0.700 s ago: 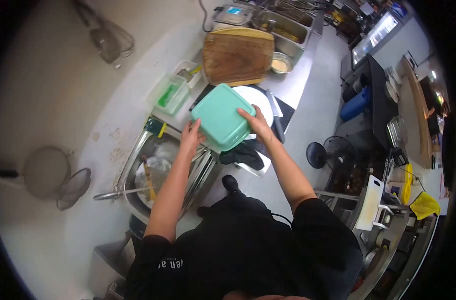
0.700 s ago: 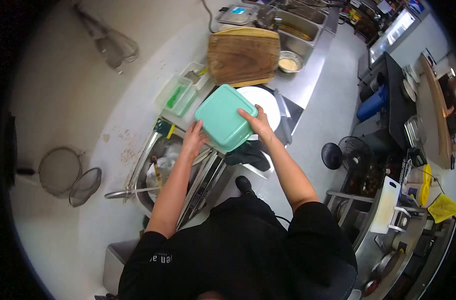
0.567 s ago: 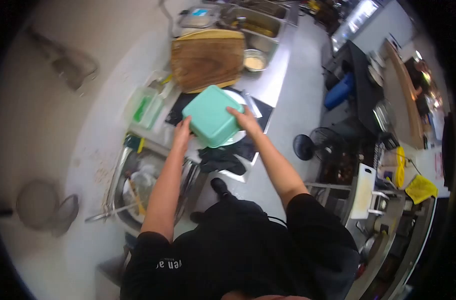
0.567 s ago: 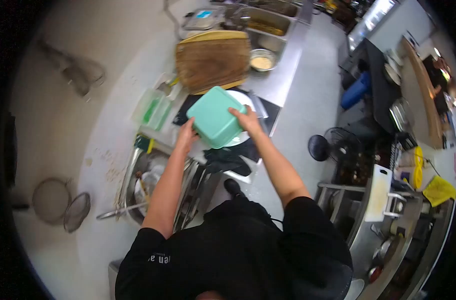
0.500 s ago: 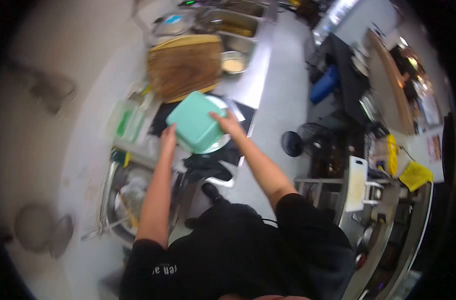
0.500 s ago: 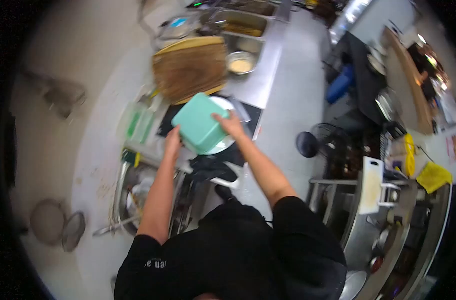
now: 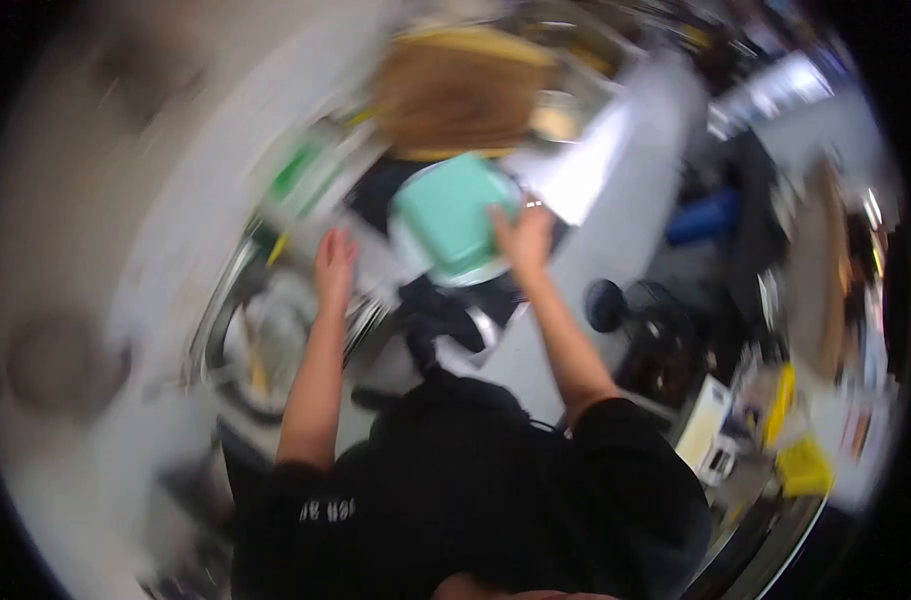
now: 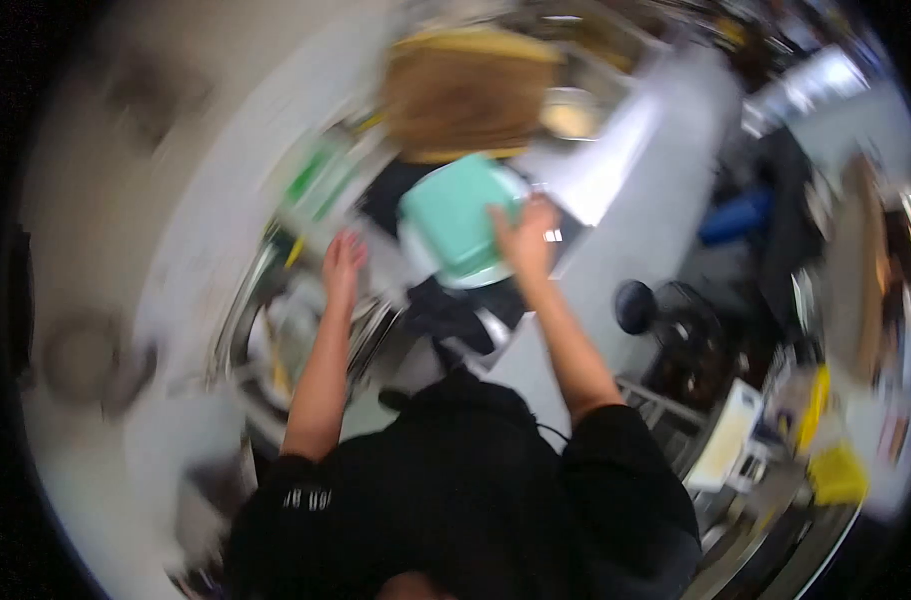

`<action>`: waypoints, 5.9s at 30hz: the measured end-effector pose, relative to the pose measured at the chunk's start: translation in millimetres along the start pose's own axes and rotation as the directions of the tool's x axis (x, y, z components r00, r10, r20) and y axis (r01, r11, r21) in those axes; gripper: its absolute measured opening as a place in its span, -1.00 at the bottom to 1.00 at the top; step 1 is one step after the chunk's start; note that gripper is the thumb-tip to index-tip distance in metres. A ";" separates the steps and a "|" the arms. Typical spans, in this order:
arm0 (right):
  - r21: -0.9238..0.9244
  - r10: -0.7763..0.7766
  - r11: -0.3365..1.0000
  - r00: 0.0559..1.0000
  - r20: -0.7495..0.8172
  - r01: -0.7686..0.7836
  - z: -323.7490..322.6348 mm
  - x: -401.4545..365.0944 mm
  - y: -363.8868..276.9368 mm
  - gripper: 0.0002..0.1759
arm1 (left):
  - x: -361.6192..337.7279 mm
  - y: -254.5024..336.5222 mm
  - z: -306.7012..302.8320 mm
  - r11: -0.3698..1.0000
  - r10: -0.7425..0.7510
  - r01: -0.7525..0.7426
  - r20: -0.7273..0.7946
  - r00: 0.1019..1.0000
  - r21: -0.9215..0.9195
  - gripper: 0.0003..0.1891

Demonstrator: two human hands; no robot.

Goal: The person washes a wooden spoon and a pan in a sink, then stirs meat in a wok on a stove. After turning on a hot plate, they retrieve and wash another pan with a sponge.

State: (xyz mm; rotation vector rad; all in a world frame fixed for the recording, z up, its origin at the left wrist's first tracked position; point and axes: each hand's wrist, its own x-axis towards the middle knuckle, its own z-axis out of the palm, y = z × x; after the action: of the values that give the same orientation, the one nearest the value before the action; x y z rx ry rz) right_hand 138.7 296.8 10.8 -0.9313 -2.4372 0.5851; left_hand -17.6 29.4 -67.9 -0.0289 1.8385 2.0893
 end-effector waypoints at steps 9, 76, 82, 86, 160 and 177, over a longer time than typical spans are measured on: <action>-0.258 -0.480 0.809 0.847 0.228 0.528 63.9 -43.3 -125.6 -0.53 | -14.6 -1.2 -307.0 0.902 -0.336 0.133 -0.476 0.813 -0.411 -0.75; 0.565 -0.912 0.398 0.243 0.331 0.723 312.4 -163.7 -295.6 -0.56 | -142.0 41.3 -339.6 0.878 -0.304 -0.025 -0.597 0.742 -0.478 -0.76; 0.288 -0.545 0.740 0.292 0.786 0.608 249.8 -180.2 -310.4 -0.42 | -77.8 -16.9 -287.5 0.700 -0.392 -0.053 -0.446 0.804 -0.712 -0.58; 0.323 -0.477 0.792 0.195 0.857 0.519 239.3 -185.9 -281.3 -0.32 | -32.8 -38.3 -273.4 0.652 -0.509 -0.123 -0.552 0.661 -0.748 -0.70; 0.715 -0.668 0.610 0.707 0.231 0.343 269.1 -221.8 -329.1 -0.70 | -100.7 24.1 -284.1 0.611 -0.131 -0.003 0.105 0.986 0.792 -0.75; 0.594 -0.463 0.783 0.463 0.756 -0.187 323.1 -178.9 -347.3 -0.58 | -114.8 -1.5 -274.1 0.724 -0.051 0.307 -0.396 0.917 0.618 -0.72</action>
State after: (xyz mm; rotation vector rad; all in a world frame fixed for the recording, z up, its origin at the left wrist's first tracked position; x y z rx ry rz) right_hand -96.5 -135.7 -110.4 -0.0337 -2.7153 2.0914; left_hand 30.9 -263.4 -83.4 -0.4129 2.5905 1.2272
